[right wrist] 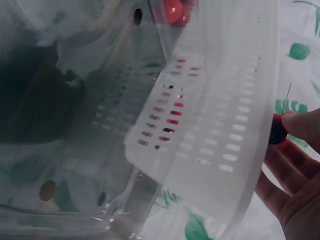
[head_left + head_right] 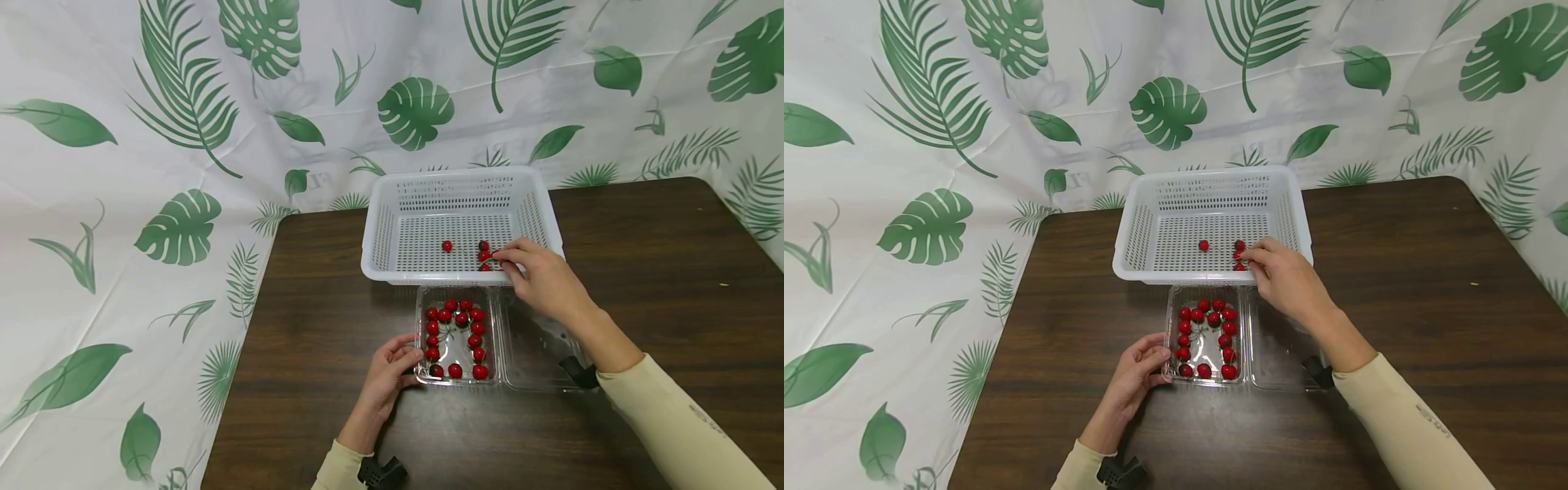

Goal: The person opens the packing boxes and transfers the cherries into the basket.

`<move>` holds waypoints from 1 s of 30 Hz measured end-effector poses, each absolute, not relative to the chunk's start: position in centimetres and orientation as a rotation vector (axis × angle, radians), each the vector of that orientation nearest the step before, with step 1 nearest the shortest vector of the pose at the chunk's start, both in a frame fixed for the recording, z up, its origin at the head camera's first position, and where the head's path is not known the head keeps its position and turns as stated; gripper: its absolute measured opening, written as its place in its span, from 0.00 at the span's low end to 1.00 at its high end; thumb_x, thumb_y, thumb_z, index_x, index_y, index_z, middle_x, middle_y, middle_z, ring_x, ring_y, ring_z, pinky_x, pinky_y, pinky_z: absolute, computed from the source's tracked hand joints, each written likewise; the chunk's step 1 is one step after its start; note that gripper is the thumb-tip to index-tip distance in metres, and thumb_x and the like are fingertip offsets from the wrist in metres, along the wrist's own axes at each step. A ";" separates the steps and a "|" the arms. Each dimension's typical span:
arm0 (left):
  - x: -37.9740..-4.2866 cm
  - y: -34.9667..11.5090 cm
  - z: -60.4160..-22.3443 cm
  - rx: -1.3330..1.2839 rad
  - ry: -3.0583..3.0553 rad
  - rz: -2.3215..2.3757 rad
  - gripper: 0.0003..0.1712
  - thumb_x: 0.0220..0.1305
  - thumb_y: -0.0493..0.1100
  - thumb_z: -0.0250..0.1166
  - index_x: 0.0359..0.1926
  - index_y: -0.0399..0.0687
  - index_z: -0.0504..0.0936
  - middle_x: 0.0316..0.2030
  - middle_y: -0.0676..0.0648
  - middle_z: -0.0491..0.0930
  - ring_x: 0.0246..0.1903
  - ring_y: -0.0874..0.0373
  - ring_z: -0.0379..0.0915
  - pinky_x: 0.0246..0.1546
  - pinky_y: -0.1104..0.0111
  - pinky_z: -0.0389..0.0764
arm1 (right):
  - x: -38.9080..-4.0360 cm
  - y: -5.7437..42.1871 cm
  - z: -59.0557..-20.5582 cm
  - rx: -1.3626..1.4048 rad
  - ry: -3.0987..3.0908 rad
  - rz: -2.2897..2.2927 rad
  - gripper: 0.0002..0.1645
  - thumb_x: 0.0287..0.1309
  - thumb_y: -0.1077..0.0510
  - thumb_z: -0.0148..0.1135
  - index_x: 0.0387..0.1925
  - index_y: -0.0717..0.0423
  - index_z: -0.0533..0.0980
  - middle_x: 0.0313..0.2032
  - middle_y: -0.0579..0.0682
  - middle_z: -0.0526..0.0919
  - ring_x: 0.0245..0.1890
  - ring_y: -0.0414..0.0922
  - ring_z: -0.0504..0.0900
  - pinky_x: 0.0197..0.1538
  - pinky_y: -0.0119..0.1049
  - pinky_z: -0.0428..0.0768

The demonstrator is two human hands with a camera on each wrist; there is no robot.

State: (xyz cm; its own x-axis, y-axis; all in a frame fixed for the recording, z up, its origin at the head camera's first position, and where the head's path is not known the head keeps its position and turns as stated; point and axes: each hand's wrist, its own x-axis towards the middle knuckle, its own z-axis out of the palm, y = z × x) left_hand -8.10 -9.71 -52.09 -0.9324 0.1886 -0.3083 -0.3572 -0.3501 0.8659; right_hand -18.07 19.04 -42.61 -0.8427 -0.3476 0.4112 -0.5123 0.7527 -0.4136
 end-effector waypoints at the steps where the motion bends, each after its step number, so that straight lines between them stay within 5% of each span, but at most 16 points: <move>1: -8.1 -9.7 -52.1 -0.219 1.552 2.328 0.27 0.62 0.32 0.64 0.60 0.27 0.69 0.33 0.50 0.77 0.30 0.59 0.75 0.23 0.71 0.82 | -18.1 19.1 -42.7 0.655 -2.649 0.755 0.14 0.55 0.67 0.68 0.45 0.60 0.83 0.43 0.52 0.80 0.41 0.51 0.79 0.47 0.53 0.80; 11: -8.1 -9.6 -52.2 -0.227 1.567 2.321 0.25 0.63 0.31 0.63 0.60 0.27 0.70 0.33 0.49 0.78 0.30 0.59 0.75 0.23 0.71 0.82 | -18.3 19.8 -43.6 0.602 -2.690 0.730 0.12 0.57 0.65 0.66 0.44 0.60 0.83 0.42 0.53 0.80 0.40 0.52 0.78 0.45 0.54 0.80; 21: -8.1 -9.6 -52.2 -0.234 1.570 2.316 0.25 0.63 0.32 0.64 0.59 0.28 0.70 0.33 0.49 0.78 0.30 0.59 0.75 0.23 0.71 0.82 | -17.6 19.7 -43.2 0.581 -2.643 0.599 0.13 0.54 0.63 0.69 0.43 0.56 0.85 0.41 0.50 0.82 0.35 0.50 0.81 0.28 0.48 0.80; 30: -8.2 -9.6 -52.2 -0.235 1.564 2.313 0.25 0.62 0.32 0.64 0.59 0.28 0.70 0.33 0.49 0.78 0.29 0.59 0.75 0.23 0.71 0.82 | -14.9 15.3 -43.4 1.066 -2.445 0.660 0.14 0.50 0.64 0.72 0.41 0.57 0.85 0.40 0.48 0.82 0.37 0.46 0.81 0.38 0.42 0.83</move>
State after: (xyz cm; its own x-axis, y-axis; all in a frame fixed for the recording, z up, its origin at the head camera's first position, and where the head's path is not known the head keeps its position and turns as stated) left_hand -8.17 -9.64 -52.21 -0.9292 0.1842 -0.3203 -0.3659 -0.3378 0.8672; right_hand -14.92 15.32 -43.38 -0.6340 -0.5720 0.5205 -0.7561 0.5997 -0.2620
